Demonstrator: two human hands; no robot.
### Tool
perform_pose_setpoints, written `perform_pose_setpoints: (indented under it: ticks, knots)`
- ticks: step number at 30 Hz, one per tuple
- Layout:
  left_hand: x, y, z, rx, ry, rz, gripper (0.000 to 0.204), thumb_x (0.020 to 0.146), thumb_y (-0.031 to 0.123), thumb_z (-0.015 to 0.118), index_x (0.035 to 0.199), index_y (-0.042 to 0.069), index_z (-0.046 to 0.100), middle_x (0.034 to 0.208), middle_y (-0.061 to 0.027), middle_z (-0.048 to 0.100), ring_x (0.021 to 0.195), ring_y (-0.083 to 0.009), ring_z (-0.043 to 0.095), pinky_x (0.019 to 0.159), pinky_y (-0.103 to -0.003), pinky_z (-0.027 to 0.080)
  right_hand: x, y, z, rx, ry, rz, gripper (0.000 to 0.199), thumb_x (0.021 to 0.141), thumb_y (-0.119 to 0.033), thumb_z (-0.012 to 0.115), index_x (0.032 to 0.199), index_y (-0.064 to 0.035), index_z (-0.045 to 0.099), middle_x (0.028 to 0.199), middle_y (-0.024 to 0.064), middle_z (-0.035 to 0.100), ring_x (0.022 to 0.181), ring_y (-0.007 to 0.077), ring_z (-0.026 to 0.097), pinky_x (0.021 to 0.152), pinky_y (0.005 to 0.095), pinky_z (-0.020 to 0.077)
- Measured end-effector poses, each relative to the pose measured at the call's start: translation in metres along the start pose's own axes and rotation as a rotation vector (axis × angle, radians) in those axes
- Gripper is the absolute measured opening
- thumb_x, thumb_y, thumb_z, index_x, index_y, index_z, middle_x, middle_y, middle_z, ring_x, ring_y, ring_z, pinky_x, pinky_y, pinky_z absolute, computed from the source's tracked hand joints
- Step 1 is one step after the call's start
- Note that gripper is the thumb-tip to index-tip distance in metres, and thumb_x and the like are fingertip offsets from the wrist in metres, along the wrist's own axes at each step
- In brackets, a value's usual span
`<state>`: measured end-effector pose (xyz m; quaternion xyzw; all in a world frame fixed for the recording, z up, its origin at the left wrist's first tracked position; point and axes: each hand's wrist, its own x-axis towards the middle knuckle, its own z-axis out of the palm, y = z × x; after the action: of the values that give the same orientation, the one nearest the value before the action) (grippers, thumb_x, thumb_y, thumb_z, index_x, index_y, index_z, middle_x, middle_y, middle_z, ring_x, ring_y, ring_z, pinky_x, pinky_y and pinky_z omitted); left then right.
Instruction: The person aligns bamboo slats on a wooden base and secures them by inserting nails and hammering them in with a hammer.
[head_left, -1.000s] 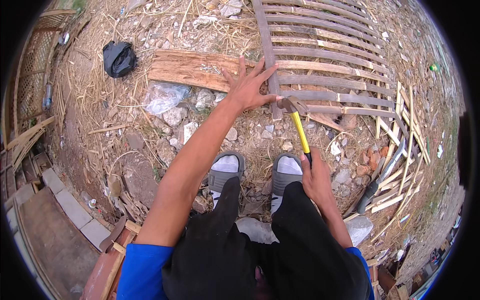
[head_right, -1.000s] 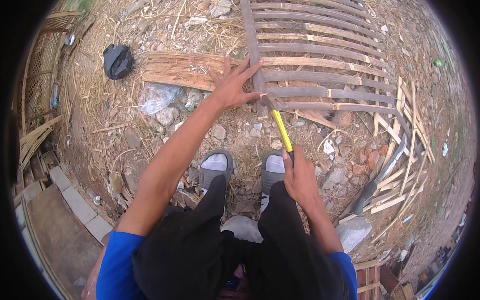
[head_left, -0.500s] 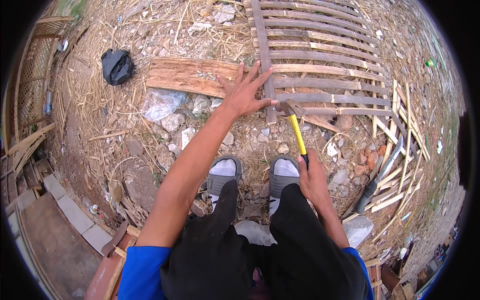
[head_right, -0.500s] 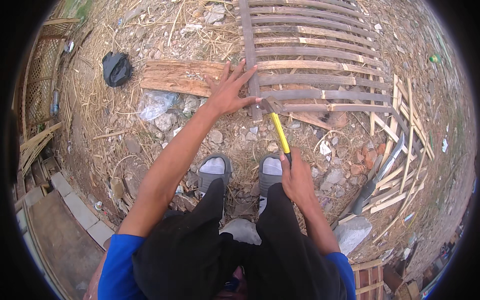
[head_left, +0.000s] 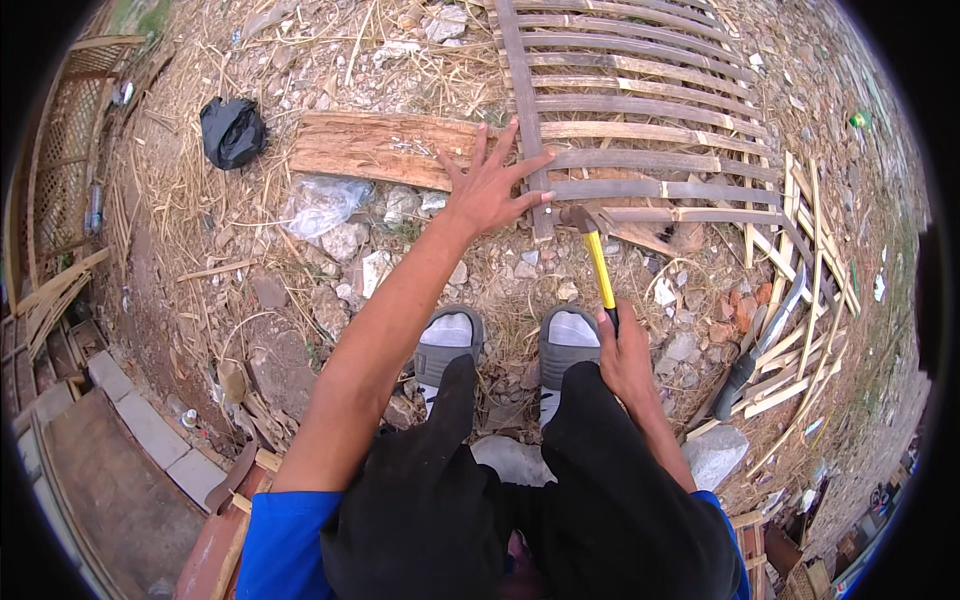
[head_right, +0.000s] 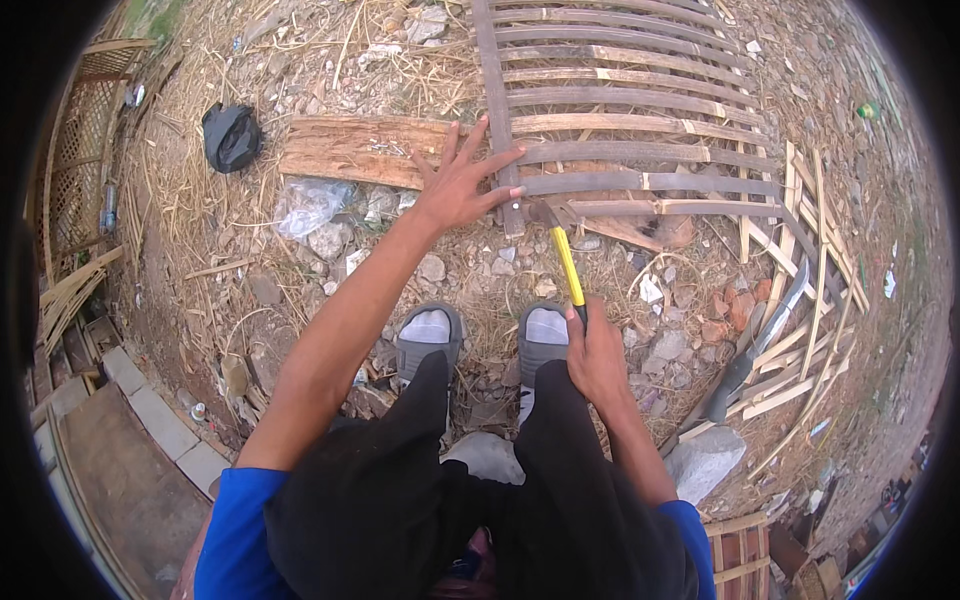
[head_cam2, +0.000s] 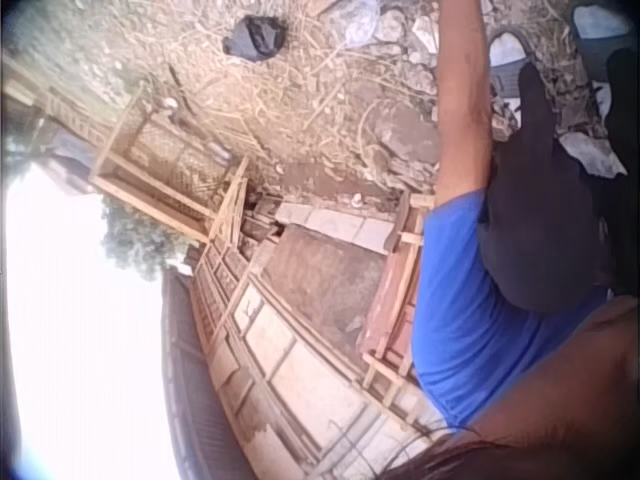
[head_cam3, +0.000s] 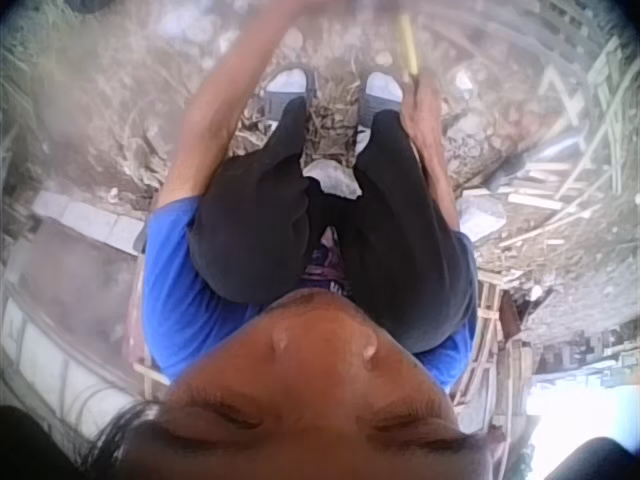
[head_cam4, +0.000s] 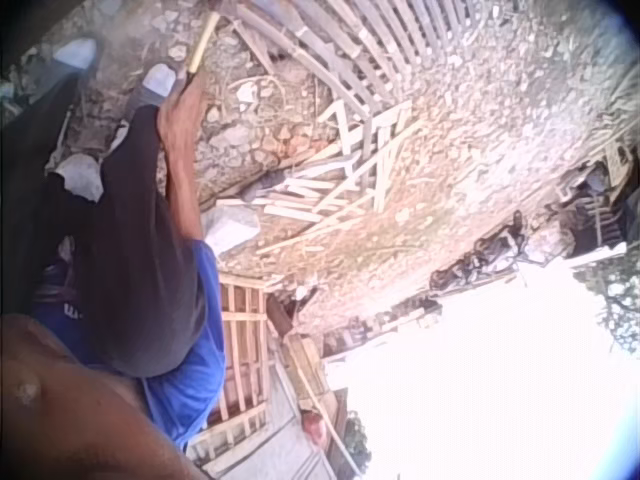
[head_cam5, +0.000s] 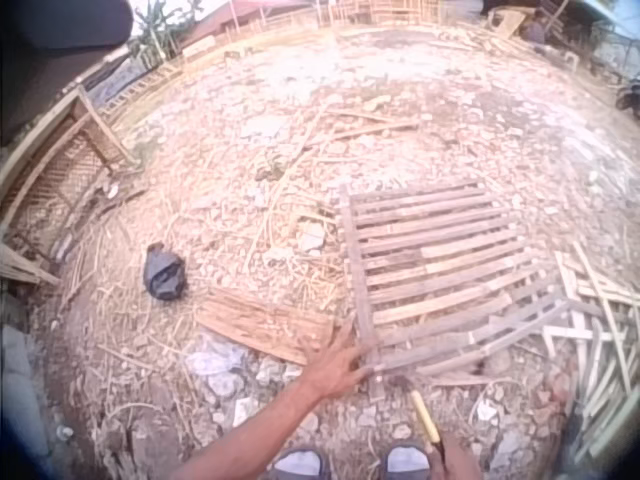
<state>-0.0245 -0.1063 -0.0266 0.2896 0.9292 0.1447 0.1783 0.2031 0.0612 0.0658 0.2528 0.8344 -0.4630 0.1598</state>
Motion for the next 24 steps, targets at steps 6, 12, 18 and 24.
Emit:
perform_pose_setpoints:
  ticks: [6,12,18,24]
  knots:
    - [-0.001,0.0,-0.001,-0.042,-0.005,0.012,0.063,0.084,0.074,0.05,0.141,0.049,0.044,0.165,-0.0039,0.008,0.15,-0.0409,0.001,0.102,-0.084,-0.005,-0.01,0.008,0.0,-0.045,-0.009,-0.025,0.023,0.101,-0.02,0.05,0.115,-0.0017,0.049,0.078,0.0298,0.06,0.078,0.0516,0.059,0.064,0.0532,0.0436]
    - [-0.002,0.005,-0.004,-0.042,-0.012,-0.002,0.061,0.085,0.071,0.052,0.141,0.048,0.045,0.165,-0.0051,0.009,0.151,-0.0383,0.001,0.104,-0.081,-0.005,-0.011,0.017,0.013,-0.08,-0.037,-0.052,0.024,0.101,-0.021,0.051,0.116,-0.0025,0.049,0.075,0.0295,0.06,0.074,0.0518,0.058,0.063,0.056,0.0414]
    - [-0.01,0.001,0.003,0.04,0.081,0.107,0.046,0.099,0.055,0.042,0.143,0.046,0.043,0.165,-0.0023,0.007,0.15,-0.0383,0.01,0.103,-0.083,0.004,-0.005,0.025,0.019,-0.16,0.012,-0.113,0.02,0.1,-0.02,0.051,0.11,-0.0028,0.048,0.068,0.0279,0.058,0.067,0.051,0.057,0.059,0.058,0.0405]
    - [0.001,-0.006,-0.008,0.254,0.08,0.267,0.042,0.102,0.047,0.039,0.144,0.045,0.043,0.162,0.0058,0.02,0.149,-0.0285,0.019,0.106,-0.08,0.005,-0.004,0.03,0.02,-0.201,0.006,-0.077,0.019,0.1,-0.021,0.052,0.104,-0.0036,0.046,0.065,0.0263,0.058,0.063,0.0498,0.057,0.057,0.0583,0.0414]
